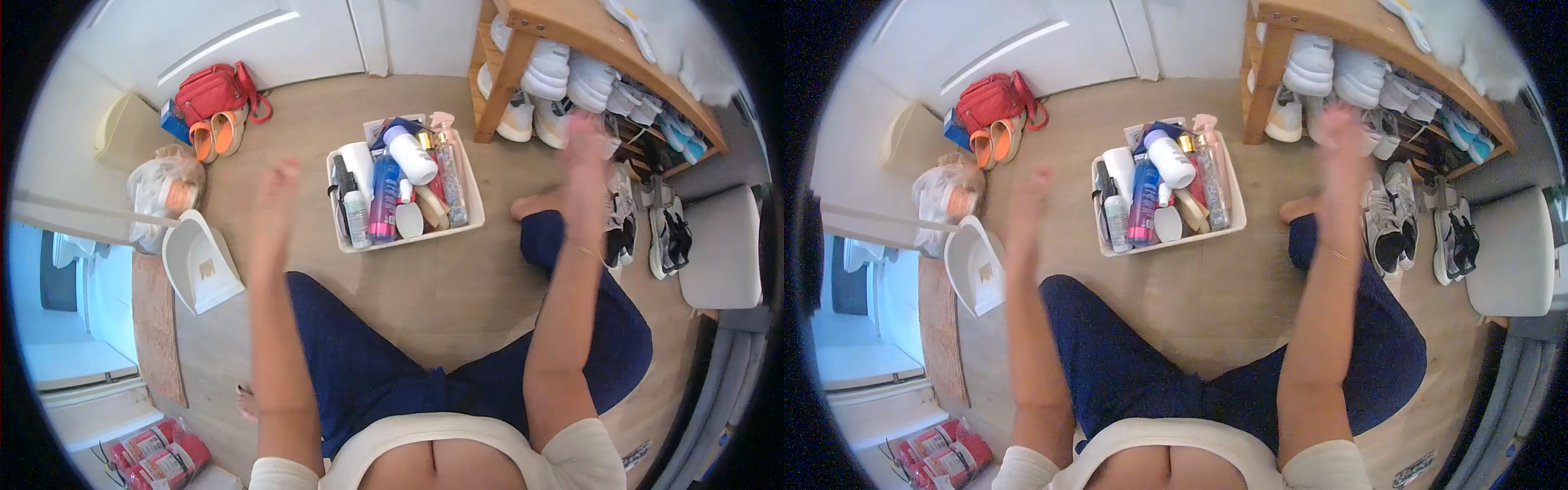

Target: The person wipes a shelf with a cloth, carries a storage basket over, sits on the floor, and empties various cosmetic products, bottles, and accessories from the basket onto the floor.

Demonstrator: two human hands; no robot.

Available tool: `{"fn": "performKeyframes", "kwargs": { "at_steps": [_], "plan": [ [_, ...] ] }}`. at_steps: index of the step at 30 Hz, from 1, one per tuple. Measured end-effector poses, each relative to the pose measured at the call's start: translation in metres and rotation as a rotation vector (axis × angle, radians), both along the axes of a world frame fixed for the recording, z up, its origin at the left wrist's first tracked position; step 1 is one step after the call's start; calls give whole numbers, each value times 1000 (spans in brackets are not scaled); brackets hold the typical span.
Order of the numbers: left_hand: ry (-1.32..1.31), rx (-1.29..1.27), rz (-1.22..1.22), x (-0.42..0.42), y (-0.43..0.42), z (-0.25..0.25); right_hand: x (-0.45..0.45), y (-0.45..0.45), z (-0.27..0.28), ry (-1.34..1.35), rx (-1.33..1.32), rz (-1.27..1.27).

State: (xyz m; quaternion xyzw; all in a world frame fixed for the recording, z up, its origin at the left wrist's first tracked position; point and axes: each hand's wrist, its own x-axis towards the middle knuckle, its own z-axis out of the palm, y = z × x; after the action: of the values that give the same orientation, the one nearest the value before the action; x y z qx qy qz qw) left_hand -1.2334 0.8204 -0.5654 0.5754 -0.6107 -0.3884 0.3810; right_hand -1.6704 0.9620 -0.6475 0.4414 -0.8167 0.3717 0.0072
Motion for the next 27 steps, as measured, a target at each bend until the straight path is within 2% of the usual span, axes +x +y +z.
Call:
{"fn": "performKeyframes", "kwargs": {
  "at_steps": [1, 2, 3, 5, 8, 11, 15, 18, 19, 20, 21, 22, 23, 24, 26, 27],
  "plan": [
    [-308, 185, -100, -6, -13, -47, 24, -18, -10, -67, 39, 91],
    [-387, -7, -105, 6, -27, -134, 50, -28, -20, -132, 90, 175],
    [-394, -1, -56, 7, -27, -189, 74, -28, -27, -208, 156, 248],
    [-370, 84, -266, -18, 2, -152, 92, -28, -44, -259, 442, 210],
    [-464, 143, -109, -42, 28, -116, 108, -23, -37, -131, 564, 154],
    [-448, 190, -190, -32, 32, -124, 91, -14, -54, -24, 549, 240],
    [-449, 235, -194, -35, 45, -127, 84, -5, -38, -63, 644, 263],
    [-377, 320, -170, -43, 41, -122, 110, -20, 4, 65, 355, 151],
    [-366, 121, -107, -47, 40, -119, 120, -31, 13, 106, 220, 158],
    [-358, -73, -42, -49, 42, -115, 127, -43, 13, 33, 117, 240],
    [-362, -64, -38, -52, 42, -108, 135, -53, 12, -43, 11, 322],
    [-443, -261, -34, -56, 39, -98, 145, -59, 18, -47, 14, 327],
    [-525, -459, -29, -59, 40, -89, 155, -64, 25, 23, 189, 351],
    [-530, -459, -21, -62, 44, -82, 162, -68, 31, 94, 362, 376],
    [-429, -457, -334, -70, 51, -69, 168, -73, 32, 154, 316, 381],
    [-434, -456, -325, -74, 55, -62, 170, -73, 42, -50, 367, 345]
  ]
}}
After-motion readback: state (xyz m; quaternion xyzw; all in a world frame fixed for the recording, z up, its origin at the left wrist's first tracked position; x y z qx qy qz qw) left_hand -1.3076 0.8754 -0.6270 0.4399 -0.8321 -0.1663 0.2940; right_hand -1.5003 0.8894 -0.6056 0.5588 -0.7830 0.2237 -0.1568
